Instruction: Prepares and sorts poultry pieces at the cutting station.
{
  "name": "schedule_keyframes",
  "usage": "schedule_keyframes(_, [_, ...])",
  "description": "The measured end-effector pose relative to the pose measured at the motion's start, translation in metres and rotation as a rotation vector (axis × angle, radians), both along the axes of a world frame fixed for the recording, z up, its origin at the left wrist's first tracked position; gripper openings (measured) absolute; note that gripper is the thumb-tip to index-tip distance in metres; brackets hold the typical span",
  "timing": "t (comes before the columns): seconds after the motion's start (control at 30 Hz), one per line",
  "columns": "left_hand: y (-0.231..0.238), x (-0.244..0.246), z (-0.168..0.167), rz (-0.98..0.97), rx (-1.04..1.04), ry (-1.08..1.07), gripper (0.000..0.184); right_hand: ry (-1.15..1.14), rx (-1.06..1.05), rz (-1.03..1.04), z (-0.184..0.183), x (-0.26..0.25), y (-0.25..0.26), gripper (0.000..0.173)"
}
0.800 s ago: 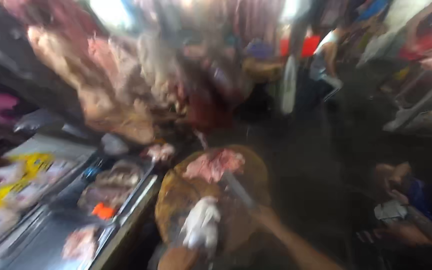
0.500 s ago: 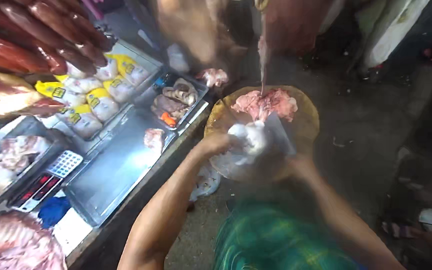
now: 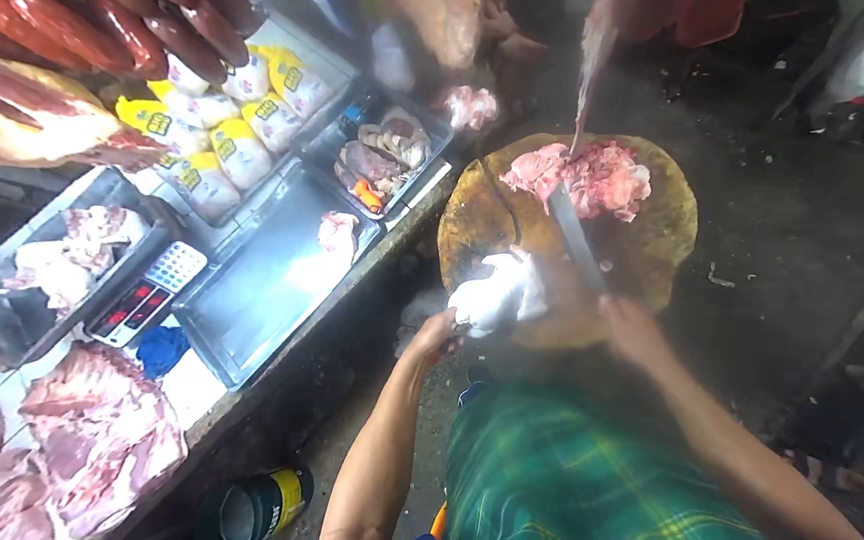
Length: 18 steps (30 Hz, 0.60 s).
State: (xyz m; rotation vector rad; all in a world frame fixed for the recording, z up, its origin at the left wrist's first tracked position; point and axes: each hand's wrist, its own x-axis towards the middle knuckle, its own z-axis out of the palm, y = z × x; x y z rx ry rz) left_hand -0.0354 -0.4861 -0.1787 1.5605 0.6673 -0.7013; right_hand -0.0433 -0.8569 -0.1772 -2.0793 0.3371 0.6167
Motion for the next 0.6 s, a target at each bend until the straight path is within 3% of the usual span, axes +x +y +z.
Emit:
schedule_keyframes(0.2, [0.019, -0.006, 0.026, -0.004, 0.043, -0.039, 0.029, -0.075, -0.275, 0.322, -0.011, 0.03, 0.028, 0.07])
schedule_keyframes(0.33, [0.032, -0.009, 0.056, -0.109, 0.244, -0.032, 0.033, -0.001, -0.342, 0.253, -0.01, -0.002, 0.046, 0.073])
schedule_keyframes(0.43, [0.038, -0.003, 0.043, -0.122, 0.297, -0.006, 0.032, 0.059, -0.231, 0.156, -0.014, -0.016, 0.05, 0.073])
schedule_keyframes(0.6, [0.037, 0.002, 0.025, -0.198, 0.356, -0.047, 0.042, 0.076, -0.132, 0.098, 0.016, -0.023, 0.045, 0.07])
